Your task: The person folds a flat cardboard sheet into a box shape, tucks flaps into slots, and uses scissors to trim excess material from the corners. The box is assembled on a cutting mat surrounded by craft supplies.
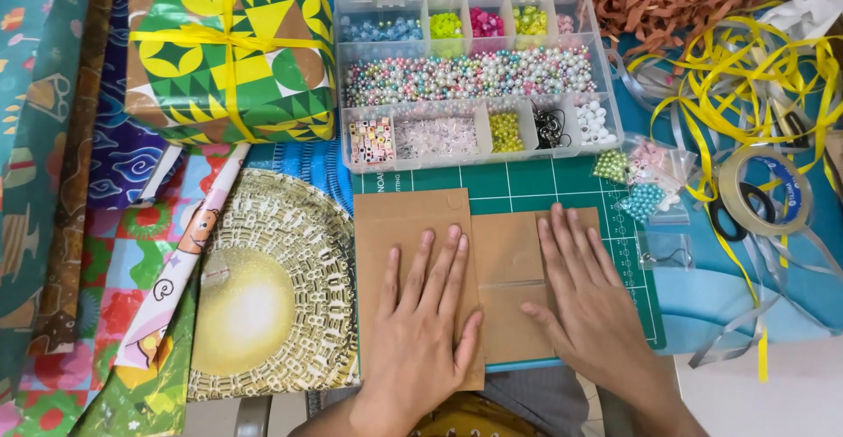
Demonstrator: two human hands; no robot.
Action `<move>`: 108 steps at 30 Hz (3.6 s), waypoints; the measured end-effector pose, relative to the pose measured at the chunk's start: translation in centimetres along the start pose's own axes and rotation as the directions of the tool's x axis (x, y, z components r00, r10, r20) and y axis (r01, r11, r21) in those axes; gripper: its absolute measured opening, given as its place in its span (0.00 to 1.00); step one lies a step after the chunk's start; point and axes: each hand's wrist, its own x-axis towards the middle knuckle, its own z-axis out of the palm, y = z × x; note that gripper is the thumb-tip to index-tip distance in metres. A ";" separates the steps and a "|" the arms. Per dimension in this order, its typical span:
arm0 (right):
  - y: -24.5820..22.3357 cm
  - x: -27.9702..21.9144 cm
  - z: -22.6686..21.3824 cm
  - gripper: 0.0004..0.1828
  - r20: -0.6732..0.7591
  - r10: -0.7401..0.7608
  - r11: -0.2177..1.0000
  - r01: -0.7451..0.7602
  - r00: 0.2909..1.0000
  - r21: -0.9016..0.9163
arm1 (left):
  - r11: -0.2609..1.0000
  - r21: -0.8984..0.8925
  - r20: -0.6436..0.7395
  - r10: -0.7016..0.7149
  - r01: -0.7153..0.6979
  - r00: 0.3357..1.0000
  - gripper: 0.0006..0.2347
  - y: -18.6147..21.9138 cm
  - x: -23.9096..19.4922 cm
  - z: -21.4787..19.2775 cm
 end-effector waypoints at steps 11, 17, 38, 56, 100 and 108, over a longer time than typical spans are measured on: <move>0.5 0.8 0.0 0.54 0.020 -0.039 0.996 0.041 0.999 -0.078 | 0.988 0.062 -0.018 -0.141 0.142 0.990 0.37 -0.4 -0.2 0.4; -0.2 -1.2 -0.2 0.48 -0.022 0.078 0.994 -0.079 0.997 -0.070 | 0.976 0.068 -0.011 -0.205 0.205 0.979 0.40 -2.1 -1.2 -0.2; -0.8 1.3 0.1 0.39 -0.039 0.254 0.963 -0.249 0.966 0.103 | 0.998 -0.063 0.044 -0.021 0.024 0.999 0.31 -3.6 0.1 -0.4; -0.7 1.4 0.1 0.43 -0.045 0.167 0.984 -0.164 0.985 0.066 | 0.993 0.069 0.121 0.091 -0.100 0.988 0.56 -0.7 -0.4 -2.8; 0.3 -1.0 -4.7 0.24 -0.049 0.331 0.606 -0.172 0.942 0.777 | 0.653 -0.724 0.118 0.437 -0.224 0.892 0.19 -2.5 -0.8 -5.3; -0.3 -2.9 -4.4 0.26 -0.144 0.269 0.559 -0.033 0.952 0.828 | 0.743 -0.615 0.145 0.436 -0.264 0.888 0.27 -2.7 -0.8 -4.3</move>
